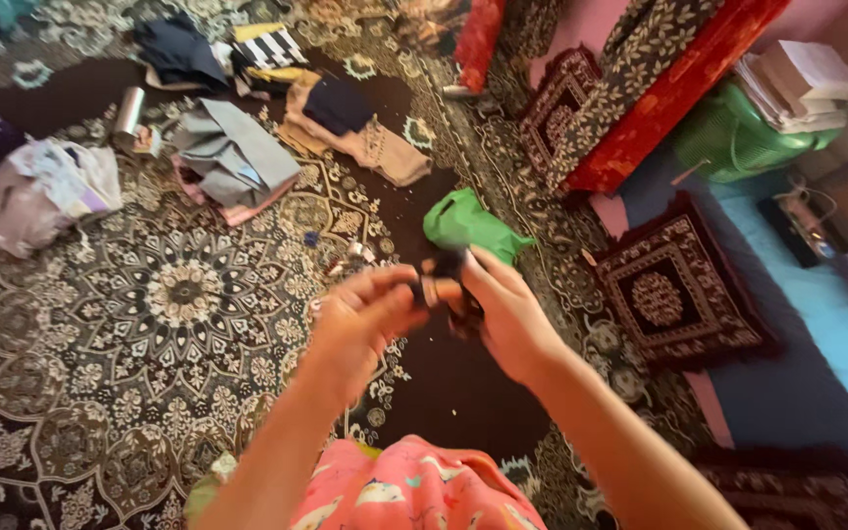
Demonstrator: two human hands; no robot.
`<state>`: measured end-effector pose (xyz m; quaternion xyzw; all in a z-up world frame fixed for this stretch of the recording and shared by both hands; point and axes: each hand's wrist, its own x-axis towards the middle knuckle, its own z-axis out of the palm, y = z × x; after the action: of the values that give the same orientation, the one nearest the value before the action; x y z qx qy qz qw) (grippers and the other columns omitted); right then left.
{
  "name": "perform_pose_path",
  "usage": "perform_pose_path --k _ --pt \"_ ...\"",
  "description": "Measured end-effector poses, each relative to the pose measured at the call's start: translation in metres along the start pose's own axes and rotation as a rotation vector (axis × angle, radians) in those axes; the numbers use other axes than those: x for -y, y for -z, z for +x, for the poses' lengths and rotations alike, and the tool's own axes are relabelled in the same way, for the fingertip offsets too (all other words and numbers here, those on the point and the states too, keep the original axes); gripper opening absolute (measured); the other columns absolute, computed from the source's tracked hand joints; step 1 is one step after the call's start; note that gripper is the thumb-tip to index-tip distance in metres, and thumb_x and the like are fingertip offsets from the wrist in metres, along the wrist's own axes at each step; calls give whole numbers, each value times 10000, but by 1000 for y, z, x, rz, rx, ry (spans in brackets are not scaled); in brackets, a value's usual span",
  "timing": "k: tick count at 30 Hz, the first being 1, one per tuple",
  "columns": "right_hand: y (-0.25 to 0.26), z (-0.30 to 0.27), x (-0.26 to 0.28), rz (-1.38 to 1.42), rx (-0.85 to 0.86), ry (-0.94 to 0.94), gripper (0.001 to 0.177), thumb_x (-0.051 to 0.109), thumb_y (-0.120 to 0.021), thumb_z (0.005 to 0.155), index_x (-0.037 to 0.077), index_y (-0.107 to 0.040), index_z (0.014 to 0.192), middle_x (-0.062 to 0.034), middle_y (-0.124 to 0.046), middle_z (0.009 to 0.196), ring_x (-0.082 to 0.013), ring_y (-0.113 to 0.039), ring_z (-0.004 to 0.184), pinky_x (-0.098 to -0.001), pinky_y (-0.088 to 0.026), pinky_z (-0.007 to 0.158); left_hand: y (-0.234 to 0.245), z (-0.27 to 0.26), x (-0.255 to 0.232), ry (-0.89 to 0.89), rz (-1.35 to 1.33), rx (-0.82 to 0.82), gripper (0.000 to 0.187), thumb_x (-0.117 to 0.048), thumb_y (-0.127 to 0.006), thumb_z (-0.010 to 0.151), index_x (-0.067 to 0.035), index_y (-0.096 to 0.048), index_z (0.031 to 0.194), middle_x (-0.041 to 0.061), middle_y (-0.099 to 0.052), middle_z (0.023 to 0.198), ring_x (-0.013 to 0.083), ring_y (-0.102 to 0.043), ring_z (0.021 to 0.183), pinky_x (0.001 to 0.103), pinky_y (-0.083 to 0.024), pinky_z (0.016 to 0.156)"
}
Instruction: The person sits on a patterned rug and repeatedly picks up small cosmetic items from the floor, wipes them with a dark cloth, and places them into a clear plastic container on a nearby bench. The person handles lipsticks, compacts, and other small containers one at a time.
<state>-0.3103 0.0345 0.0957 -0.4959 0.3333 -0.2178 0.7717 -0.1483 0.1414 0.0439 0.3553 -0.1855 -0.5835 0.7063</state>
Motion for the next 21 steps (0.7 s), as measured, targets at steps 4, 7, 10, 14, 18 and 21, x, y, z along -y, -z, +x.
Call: perform_pose_path --k 4,7,10,14,18,21 --pt "60 -25 -37 281 34 -36 342 318 -487 1073 30 -638 1179 -30 -622 819 -114 -549 646 -269 -405 521 -29 -17 67 153 195 142 289 -61 -691 909 24 -701 1185 101 -770 1070 174 -747 966 316 -591 873" --pt "118 -55 -65 305 -51 -27 311 256 -526 1051 33 -649 1229 -14 -560 796 -126 -547 639 -282 -437 537 -65 -11 124 228 238 -58 281 -81 -709 907 9 -712 1173 90 -767 1009 160 -730 888 326 -591 849" --pt "168 -86 -80 212 -161 -4 364 241 -549 989 59 -647 1288 -27 -595 851 -128 -553 630 -277 -452 524 -102 4 171 193 210 10 288 -61 -737 890 61 -717 1151 110 -762 952 186 -714 814 344 -595 830" --pt "235 -125 -85 122 -314 111 424 197 -606 990 61 -594 1392 -29 -657 942 -122 -579 715 -295 -484 574 -157 32 236 291 237 -46 282 -74 -740 878 53 -721 1129 90 -780 941 151 -726 823 314 -591 787" --pt "293 -150 -72 -508 -499 718 361 66 -607 1032 -25 -560 1378 -105 -670 1140 -239 -634 992 -397 -505 822 -207 58 314 488 -36 -160 189 -144 -699 923 -30 -704 1073 64 -755 898 140 -698 763 287 -541 672" --pt "330 -174 -60 -979 -660 599 518 63 -701 894 34 -623 1405 -124 -598 892 -282 -618 774 -384 -515 657 -235 77 359 569 -272 -83 180 -220 -704 975 -51 -709 1039 36 -733 841 127 -656 700 275 -515 621"
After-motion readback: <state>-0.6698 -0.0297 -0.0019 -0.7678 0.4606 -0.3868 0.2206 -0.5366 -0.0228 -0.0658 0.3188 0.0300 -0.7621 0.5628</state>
